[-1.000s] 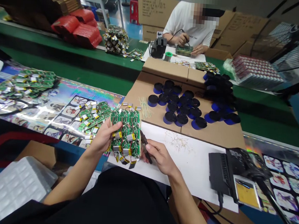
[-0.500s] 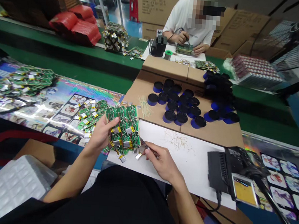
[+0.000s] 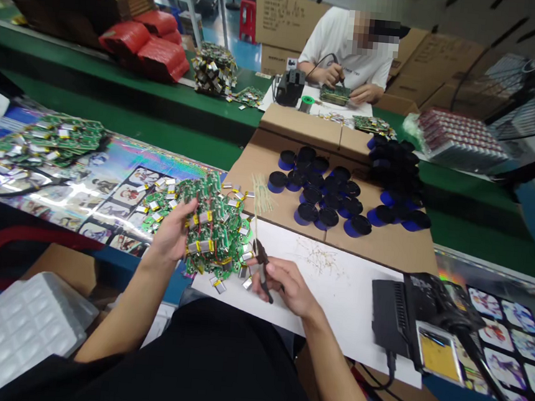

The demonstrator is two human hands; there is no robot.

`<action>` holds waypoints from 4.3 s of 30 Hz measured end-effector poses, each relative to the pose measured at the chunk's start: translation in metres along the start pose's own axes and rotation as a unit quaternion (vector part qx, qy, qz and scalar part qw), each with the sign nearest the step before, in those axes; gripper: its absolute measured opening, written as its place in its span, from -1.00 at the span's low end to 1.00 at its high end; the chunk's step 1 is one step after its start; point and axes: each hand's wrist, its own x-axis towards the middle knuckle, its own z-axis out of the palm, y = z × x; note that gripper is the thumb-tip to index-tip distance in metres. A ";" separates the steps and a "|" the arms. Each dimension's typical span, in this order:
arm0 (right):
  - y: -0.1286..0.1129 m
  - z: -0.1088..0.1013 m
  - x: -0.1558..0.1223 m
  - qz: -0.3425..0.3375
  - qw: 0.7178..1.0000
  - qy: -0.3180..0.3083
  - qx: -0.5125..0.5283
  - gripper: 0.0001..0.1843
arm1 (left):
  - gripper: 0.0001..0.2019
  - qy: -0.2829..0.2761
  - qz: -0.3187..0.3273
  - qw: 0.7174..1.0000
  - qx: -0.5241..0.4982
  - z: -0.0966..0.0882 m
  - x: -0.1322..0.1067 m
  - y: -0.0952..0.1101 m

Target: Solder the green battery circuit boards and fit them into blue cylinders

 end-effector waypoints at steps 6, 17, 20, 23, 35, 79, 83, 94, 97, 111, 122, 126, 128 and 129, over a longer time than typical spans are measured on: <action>-0.067 -0.022 0.043 0.018 0.865 0.143 -0.480 -0.52 | -0.59 0.024 -0.001 0.999 0.046 -0.025 -0.005 0.017; -0.089 -0.028 0.069 0.179 0.693 0.150 -0.682 -0.47 | -0.68 -0.187 0.056 0.935 0.295 -0.044 -0.018 0.024; -0.093 -0.017 0.069 0.194 0.652 0.143 -0.719 -0.43 | -0.69 -0.229 0.060 0.910 0.341 -0.037 -0.015 0.023; -0.096 -0.005 0.072 0.209 0.608 0.131 -0.754 -0.40 | -0.70 -0.255 0.060 0.898 0.353 -0.026 -0.016 0.017; -0.094 -0.010 0.052 -0.070 0.893 0.113 -0.430 -0.41 | -0.71 -0.380 0.146 0.792 0.456 0.008 -0.022 0.036; -0.030 -0.002 0.004 -0.101 0.916 0.205 -0.330 -0.61 | -0.65 -0.100 0.146 0.971 0.164 0.006 -0.015 -0.018; -0.024 0.004 0.004 -0.102 0.917 0.193 -0.333 -0.60 | -0.66 -0.092 0.149 0.969 0.176 0.003 -0.013 -0.023; -0.024 0.008 0.008 -0.080 0.933 0.184 -0.298 -0.59 | -0.63 -0.071 0.137 0.971 0.180 0.001 -0.013 -0.031; -0.020 0.011 0.009 -0.085 0.950 0.176 -0.242 -0.57 | -0.61 -0.066 0.135 0.974 0.172 0.002 -0.014 -0.032; 0.000 0.017 0.011 -0.064 0.993 0.095 -0.020 -0.54 | -0.58 -0.067 0.048 0.989 0.124 0.010 -0.019 -0.035; 0.013 0.018 -0.011 -0.033 0.985 0.104 -0.134 -0.56 | -0.54 -0.012 0.100 0.980 0.170 -0.002 -0.011 -0.030; 0.024 0.025 -0.007 -0.017 0.997 0.053 0.045 -0.56 | -0.51 -0.013 0.059 0.988 0.143 0.003 -0.012 -0.032; 0.031 0.030 -0.005 -0.004 0.989 0.030 0.142 -0.55 | -0.53 -0.017 0.041 0.990 0.132 0.006 -0.013 -0.033; 0.033 0.031 -0.004 0.001 0.984 0.021 0.177 -0.55 | -0.54 -0.019 0.032 0.991 0.127 0.007 -0.014 -0.035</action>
